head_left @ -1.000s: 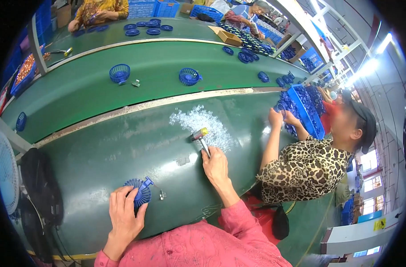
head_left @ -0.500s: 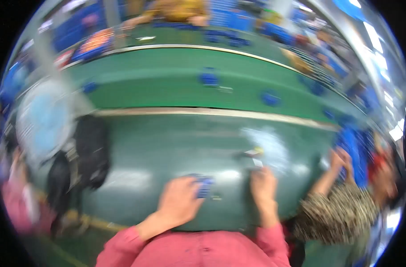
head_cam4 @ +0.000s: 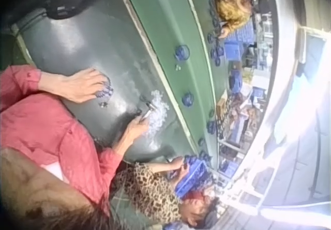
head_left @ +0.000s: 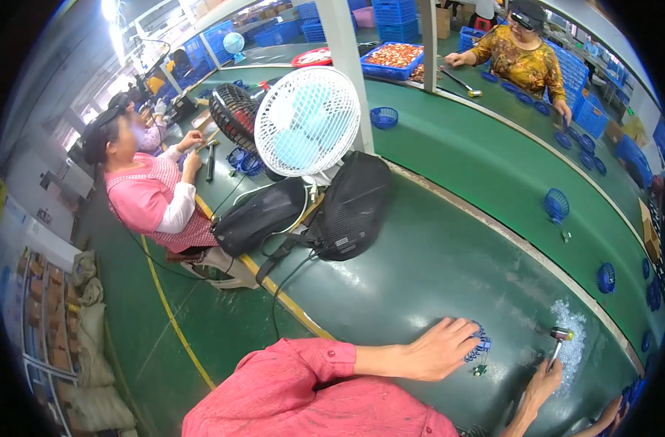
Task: The person assembles mini fan parts by picking up fan guards from the conveyor, fitting components together, and tapping them into place with a small mallet.
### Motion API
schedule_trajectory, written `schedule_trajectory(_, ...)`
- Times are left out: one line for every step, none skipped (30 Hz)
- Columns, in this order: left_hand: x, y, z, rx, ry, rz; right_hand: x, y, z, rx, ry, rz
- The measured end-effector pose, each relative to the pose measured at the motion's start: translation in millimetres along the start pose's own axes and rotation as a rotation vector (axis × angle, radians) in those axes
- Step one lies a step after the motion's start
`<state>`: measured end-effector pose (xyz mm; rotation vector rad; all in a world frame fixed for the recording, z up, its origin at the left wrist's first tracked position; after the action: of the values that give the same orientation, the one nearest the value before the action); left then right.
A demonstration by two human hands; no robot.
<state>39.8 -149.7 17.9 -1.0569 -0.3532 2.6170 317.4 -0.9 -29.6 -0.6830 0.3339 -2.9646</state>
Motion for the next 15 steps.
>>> schedule_trajectory(-1,-5,0,0.031,-0.024,0.008,-3,0,5,0.015,-0.037,-0.064)
schedule_trajectory(0,-8,-4,0.063,-0.047,0.017,-1,0,12,-0.043,0.004,0.037)
schedule_trajectory(-1,-11,-7,0.063,-0.069,0.0,-13,-1,13,-0.035,-0.062,-0.008)
schedule_trajectory(-1,-16,-10,0.075,-0.092,0.0,-32,-2,12,-0.032,-0.123,-0.061)
schedule_trajectory(0,-15,-8,0.074,-0.121,0.018,-44,-6,2,-0.059,-0.184,-0.027)
schedule_trajectory(5,-16,-13,0.107,-0.128,0.057,-42,-5,-2,-0.047,-0.187,-0.019)
schedule_trajectory(6,-15,-13,0.104,-0.131,0.07,-48,-4,-10,0.003,-0.402,-0.099)
schedule_trajectory(9,-14,-13,0.11,-0.151,0.097,-52,-2,-20,0.053,-0.616,-0.182)
schedule_trajectory(13,-12,-14,0.118,-0.164,0.116,-42,3,-17,0.057,-0.613,-0.181)
schedule_trajectory(15,-10,-15,0.116,-0.162,0.124,-24,10,-15,0.091,-0.691,-0.244)
schedule_trajectory(15,-8,-10,0.052,-0.187,0.107,-1,17,-13,0.131,-0.771,-0.307)
schedule_trajectory(15,-10,-8,-0.004,-0.199,0.076,33,22,4,0.129,-0.761,-0.316)
schedule_trajectory(14,-9,-3,-0.004,-0.209,0.086,76,30,21,0.184,-0.829,-0.379)
schedule_trajectory(19,-9,-5,0.07,-0.154,0.13,98,36,27,0.233,-0.889,-0.443)
schedule_trajectory(23,-8,-10,0.144,-0.097,0.172,100,38,29,0.236,-0.888,-0.442)
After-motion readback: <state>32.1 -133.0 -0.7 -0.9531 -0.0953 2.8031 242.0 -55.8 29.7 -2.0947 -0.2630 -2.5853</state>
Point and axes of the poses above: each hand's wrist, its own y-axis away from the middle knuckle, its own z-axis out of the back of the hand, x = y × z, the point moved 10 cm from there along -y, towards the middle knuckle, and after that the axes turned 5 degrees about y, right-handed, at the moved point
